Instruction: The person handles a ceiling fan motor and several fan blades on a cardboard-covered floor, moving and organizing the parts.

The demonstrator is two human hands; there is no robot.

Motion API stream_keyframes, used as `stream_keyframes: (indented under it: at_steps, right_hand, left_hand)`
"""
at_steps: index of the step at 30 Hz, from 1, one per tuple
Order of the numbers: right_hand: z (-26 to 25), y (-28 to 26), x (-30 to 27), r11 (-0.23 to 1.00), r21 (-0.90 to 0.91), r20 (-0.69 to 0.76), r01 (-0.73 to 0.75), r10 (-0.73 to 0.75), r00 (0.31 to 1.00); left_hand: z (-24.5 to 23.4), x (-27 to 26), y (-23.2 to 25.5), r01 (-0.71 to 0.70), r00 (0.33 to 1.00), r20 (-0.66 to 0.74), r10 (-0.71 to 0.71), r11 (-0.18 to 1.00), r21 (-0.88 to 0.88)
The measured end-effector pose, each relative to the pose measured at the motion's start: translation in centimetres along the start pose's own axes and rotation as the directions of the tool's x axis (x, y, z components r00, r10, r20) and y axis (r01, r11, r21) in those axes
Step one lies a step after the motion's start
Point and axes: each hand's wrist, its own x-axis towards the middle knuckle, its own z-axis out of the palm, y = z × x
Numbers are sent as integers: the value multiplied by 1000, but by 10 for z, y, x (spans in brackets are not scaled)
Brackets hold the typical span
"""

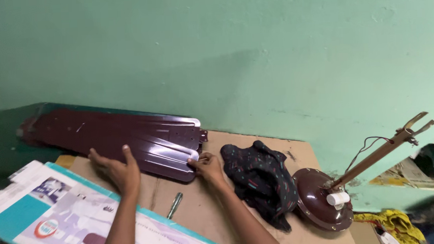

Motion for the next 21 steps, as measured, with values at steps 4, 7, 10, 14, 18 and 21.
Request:
stream_keyframes:
  at_steps: [4, 7, 10, 14, 18, 21]
  right_hand:
    - [-13, 1, 5, 995, 91, 65, -40, 34, 997]
    - [-50, -24, -22, 985, 174, 52, 10, -20, 998]
    - [-120, -62, -63, 984, 174, -92, 48, -32, 995]
    - [-201, -86, -114, 996, 90, -173, -15, 31, 984]
    - [-238, -79, -156, 998, -23, -63, -61, 59, 996]
    - [-240, -97, -164, 941, -314, -93, -125, 100, 991]
  left_hand:
    - [9, 9, -23, 35, 999, -22, -36, 999, -17]
    - [4, 16, -27, 4, 998, -55, -12, 990, -143]
    - [-3, 20, -22, 289, 951, 26, -307, 860, -420]
    - [12, 24, -16, 541, 833, 352, -426, 499, -677]
    - [21, 23, -20, 519, 854, 495, -159, 287, -805]
    - [15, 28, -23, 439, 897, 392, -204, 321, -839]
